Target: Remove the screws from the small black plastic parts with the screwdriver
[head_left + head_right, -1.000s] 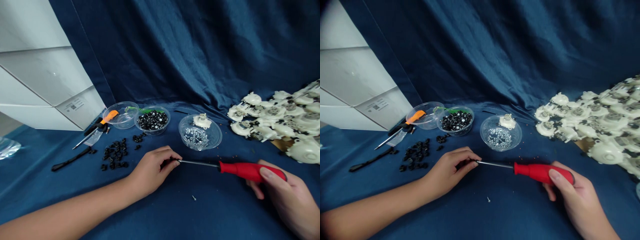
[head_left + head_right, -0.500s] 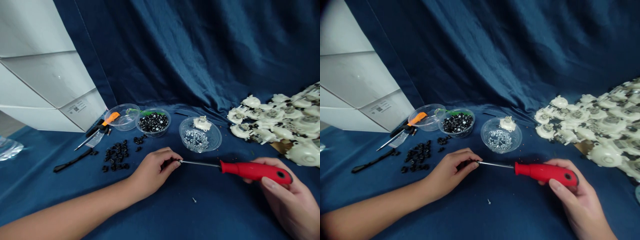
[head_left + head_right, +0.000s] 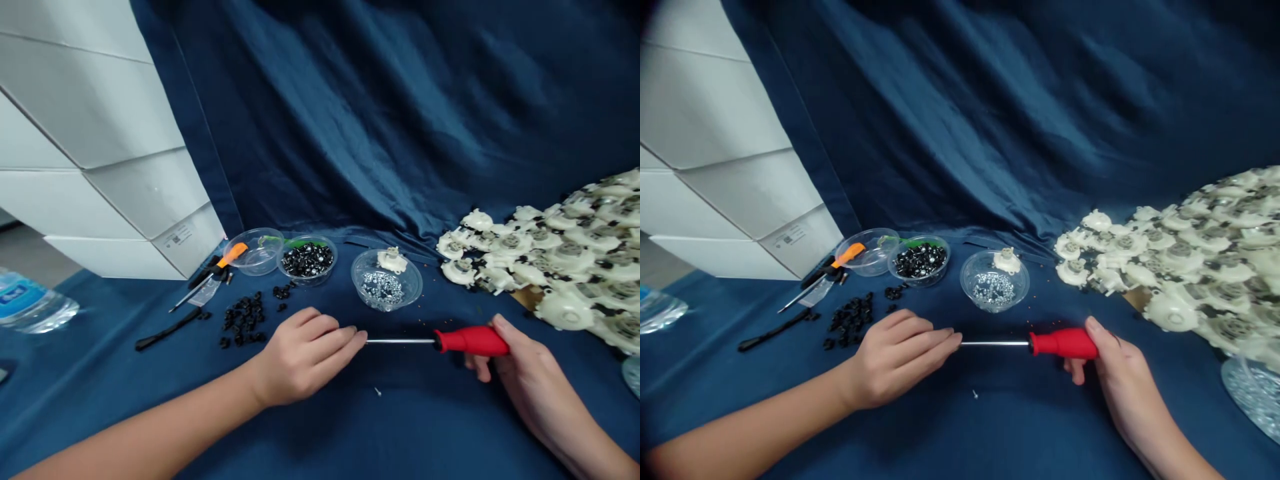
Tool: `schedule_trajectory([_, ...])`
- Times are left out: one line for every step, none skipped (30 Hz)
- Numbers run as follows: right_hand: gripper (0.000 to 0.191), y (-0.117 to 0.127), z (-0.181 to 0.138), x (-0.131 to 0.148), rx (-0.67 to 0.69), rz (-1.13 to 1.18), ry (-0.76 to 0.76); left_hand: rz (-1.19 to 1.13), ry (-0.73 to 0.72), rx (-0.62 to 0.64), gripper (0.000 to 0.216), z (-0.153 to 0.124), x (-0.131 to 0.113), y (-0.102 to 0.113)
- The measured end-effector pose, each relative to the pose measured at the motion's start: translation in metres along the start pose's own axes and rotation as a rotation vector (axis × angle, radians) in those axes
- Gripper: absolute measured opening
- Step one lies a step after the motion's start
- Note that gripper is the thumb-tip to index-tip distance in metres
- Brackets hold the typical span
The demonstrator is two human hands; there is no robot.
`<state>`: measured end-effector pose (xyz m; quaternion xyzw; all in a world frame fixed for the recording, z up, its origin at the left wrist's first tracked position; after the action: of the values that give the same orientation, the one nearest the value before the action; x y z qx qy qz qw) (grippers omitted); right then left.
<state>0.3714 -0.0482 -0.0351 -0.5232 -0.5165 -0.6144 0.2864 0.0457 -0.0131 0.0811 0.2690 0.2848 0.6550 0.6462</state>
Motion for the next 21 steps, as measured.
schedule_trajectory([0.068,-0.002,-0.001,0.002,-0.003,0.048,-0.01,0.027,-0.053,0.0,0.022,0.002,-0.003,0.005])
schedule_trajectory([0.066,-0.004,-0.003,0.005,-0.008,0.095,-0.014,0.041,-0.083,0.018,0.023,0.004,-0.004,0.008])
schedule_trajectory([0.064,-0.005,-0.004,0.009,-0.018,0.138,-0.015,0.048,-0.091,0.033,0.025,0.006,-0.001,0.011])
schedule_trajectory([0.063,-0.006,-0.005,0.012,-0.03,0.18,-0.018,0.043,-0.083,0.043,0.025,0.008,0.005,0.015])
schedule_trajectory([0.061,-0.007,-0.006,0.014,-0.04,0.227,-0.025,0.039,-0.055,0.051,0.026,0.011,0.015,0.02])
schedule_trajectory([0.058,-0.007,-0.006,0.015,-0.053,0.277,-0.035,0.038,-0.004,0.024,0.024,0.013,0.029,0.027])
schedule_trajectory([0.055,-0.007,-0.006,0.016,-0.067,0.325,-0.044,0.049,0.076,-0.007,0.022,0.016,0.048,0.035])
schedule_trajectory([0.051,-0.006,-0.005,0.017,-0.087,0.368,-0.049,0.084,0.188,-0.042,0.018,0.017,0.07,0.043])
schedule_trajectory([0.048,-0.004,-0.004,0.019,-0.103,0.402,-0.046,0.121,0.324,-0.061,0.015,0.017,0.095,0.051])
schedule_trajectory([0.045,-0.003,-0.003,0.02,-0.112,0.424,-0.036,0.132,0.469,-0.059,0.014,0.014,0.119,0.056])
schedule_trajectory([0.044,-0.003,-0.003,0.022,-0.112,0.434,-0.023,0.129,0.605,-0.026,0.015,0.011,0.141,0.058])
schedule_trajectory([0.044,-0.003,-0.003,0.023,-0.109,0.438,-0.01,0.122,0.645,0.007,0.016,0.01,0.154,0.059])
schedule_trajectory([0.043,-0.003,-0.003,0.025,-0.104,0.443,0.0,0.116,0.67,0.03,0.019,0.01,0.163,0.061])
schedule_trajectory([0.043,-0.003,-0.004,0.026,-0.099,0.448,0.006,0.114,0.689,0.046,0.02,0.009,0.167,0.062])
schedule_trajectory([0.042,-0.003,-0.005,0.026,-0.093,0.449,0.007,0.118,0.696,0.05,0.021,0.007,0.168,0.065])
schedule_trajectory([0.043,-0.003,-0.006,0.027,-0.086,0.449,0.002,0.125,0.705,0.046,0.021,0.005,0.164,0.067])
schedule_trajectory([0.044,-0.003,-0.007,0.027,-0.077,0.447,-0.006,0.134,0.713,0.035,0.023,0.002,0.158,0.071])
schedule_trajectory([0.045,-0.004,-0.008,0.026,-0.065,0.444,-0.017,0.143,0.721,0.027,0.026,-0.003,0.148,0.073])
schedule_trajectory([0.046,-0.005,-0.009,0.026,-0.052,0.44,-0.029,0.148,0.729,0.027,0.03,-0.008,0.138,0.075])
schedule_trajectory([0.047,-0.006,-0.01,0.025,-0.044,0.437,-0.038,0.146,0.739,0.044,0.033,-0.016,0.126,0.076])
schedule_trajectory([0.048,-0.007,-0.011,0.025,-0.04,0.435,-0.044,0.143,0.763,0.097,0.036,-0.025,0.116,0.073])
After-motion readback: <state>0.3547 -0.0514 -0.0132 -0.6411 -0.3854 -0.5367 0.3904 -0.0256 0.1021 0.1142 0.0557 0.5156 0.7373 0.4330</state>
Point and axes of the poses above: each hand's wrist, its own z-axis towards the middle knuckle, its own y-axis out of the back of the hand, x = y × z, the point moved 8 cm from there along z, towards the middle knuckle, and after that the axes turned 14 degrees about -z, right-handed, at the moved point
